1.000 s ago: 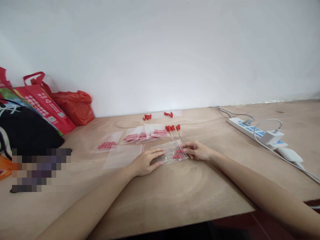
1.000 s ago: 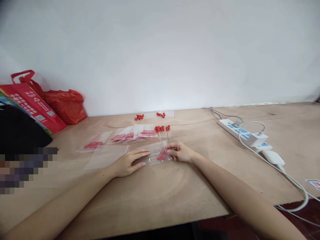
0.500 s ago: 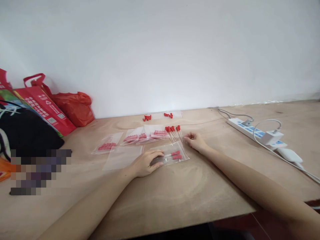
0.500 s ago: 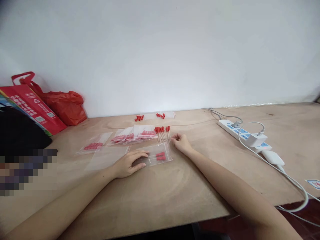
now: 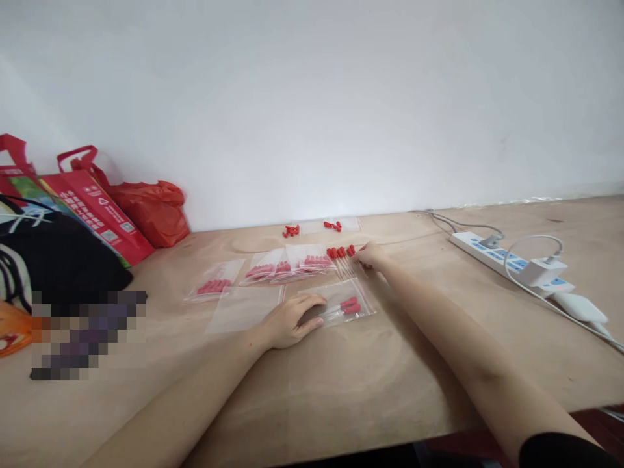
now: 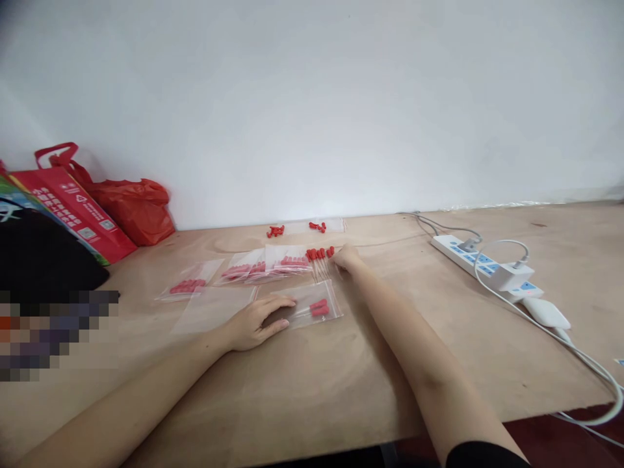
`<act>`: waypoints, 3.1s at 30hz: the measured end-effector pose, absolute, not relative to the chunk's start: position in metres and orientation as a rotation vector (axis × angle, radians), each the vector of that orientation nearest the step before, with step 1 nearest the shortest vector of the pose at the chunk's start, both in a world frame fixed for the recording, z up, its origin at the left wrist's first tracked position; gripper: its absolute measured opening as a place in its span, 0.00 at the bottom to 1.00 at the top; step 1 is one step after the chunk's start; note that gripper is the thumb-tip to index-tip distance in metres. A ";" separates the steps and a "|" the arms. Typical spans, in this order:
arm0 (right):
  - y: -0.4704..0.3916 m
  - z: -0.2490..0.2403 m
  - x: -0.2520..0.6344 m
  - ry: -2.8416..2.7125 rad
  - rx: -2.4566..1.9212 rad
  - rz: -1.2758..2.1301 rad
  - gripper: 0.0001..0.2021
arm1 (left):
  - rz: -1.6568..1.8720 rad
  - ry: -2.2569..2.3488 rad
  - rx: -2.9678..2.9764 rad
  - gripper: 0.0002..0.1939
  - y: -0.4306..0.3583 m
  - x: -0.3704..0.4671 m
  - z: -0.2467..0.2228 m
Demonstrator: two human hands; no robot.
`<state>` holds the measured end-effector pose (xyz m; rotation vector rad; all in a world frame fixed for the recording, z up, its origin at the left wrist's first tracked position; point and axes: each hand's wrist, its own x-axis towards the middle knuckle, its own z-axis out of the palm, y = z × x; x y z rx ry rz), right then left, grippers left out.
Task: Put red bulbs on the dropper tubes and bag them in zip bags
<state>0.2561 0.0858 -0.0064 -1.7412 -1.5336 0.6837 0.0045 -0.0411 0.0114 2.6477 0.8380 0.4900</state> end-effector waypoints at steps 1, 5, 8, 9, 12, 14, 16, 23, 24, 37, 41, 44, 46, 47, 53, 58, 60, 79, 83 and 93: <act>0.083 -0.006 0.257 -1.498 -1.716 0.741 0.07 | 0.487 0.839 2.650 0.16 -0.041 0.004 0.011; 0.059 -0.006 0.269 -1.318 -1.564 0.931 0.14 | 0.488 0.839 2.651 0.16 -0.041 0.005 0.012; 0.038 -0.009 0.277 -1.257 -1.458 1.012 0.18 | 0.479 0.847 2.652 0.17 -0.041 0.005 0.011; 0.033 -0.010 0.279 -1.246 -1.434 1.035 0.18 | 0.475 0.852 2.653 0.17 -0.040 0.005 0.011; 0.030 -0.013 0.276 -1.208 -1.385 1.081 0.16 | 0.470 0.864 2.657 0.17 -0.039 0.005 0.011; 0.034 -0.015 0.271 -1.176 -1.363 1.092 0.15 | 0.469 0.863 2.660 0.17 -0.039 0.005 0.011; 0.038 -0.015 0.265 -1.136 -1.348 1.085 0.15 | 0.464 0.867 2.663 0.17 -0.040 0.006 0.011; 0.014 -0.016 0.274 -0.986 -1.237 1.046 0.31 | 0.459 0.867 2.675 0.17 -0.040 0.005 0.011; 0.005 -0.016 0.277 -0.971 -1.196 1.051 0.34 | 0.457 0.870 2.678 0.18 -0.040 0.005 0.011; -0.041 -0.019 0.261 -0.946 -0.988 1.211 0.18 | 0.450 0.832 2.707 0.18 -0.041 0.006 0.012; -0.043 -0.022 0.263 -1.313 -1.112 1.191 0.17 | 0.459 0.841 2.698 0.19 -0.041 0.006 0.013; -0.042 -0.021 0.264 -1.670 -1.192 0.996 0.15 | 0.456 0.858 2.695 0.19 -0.042 0.007 0.013; -0.040 -0.019 0.263 -1.837 -1.182 0.834 0.13 | 0.461 0.859 2.693 0.19 -0.042 0.007 0.014; -0.039 -0.019 0.262 -1.888 -1.180 0.777 0.12 | 0.467 0.857 2.692 0.19 -0.042 0.007 0.014; -0.031 -0.022 0.249 -1.798 -1.331 0.689 0.13 | 0.461 0.863 2.688 0.19 -0.042 0.007 0.014; -0.025 -0.020 0.254 -1.749 -1.314 0.793 0.15 | 0.440 0.809 2.713 0.18 -0.040 0.007 0.012; -0.019 -0.014 0.266 -1.758 -1.352 0.691 0.14 | 0.436 0.800 2.720 0.17 -0.039 0.006 0.011; 0.020 -0.015 0.308 -1.230 -1.601 0.828 0.08 | 0.399 0.746 2.740 0.19 -0.041 0.007 0.011; 0.005 -0.010 0.302 -1.035 -1.307 0.941 0.11 | 0.406 0.758 2.735 0.19 -0.041 0.007 0.011; -0.023 -0.015 0.264 -0.756 -1.059 1.159 0.10 | 0.426 0.850 2.692 0.21 -0.043 0.006 0.011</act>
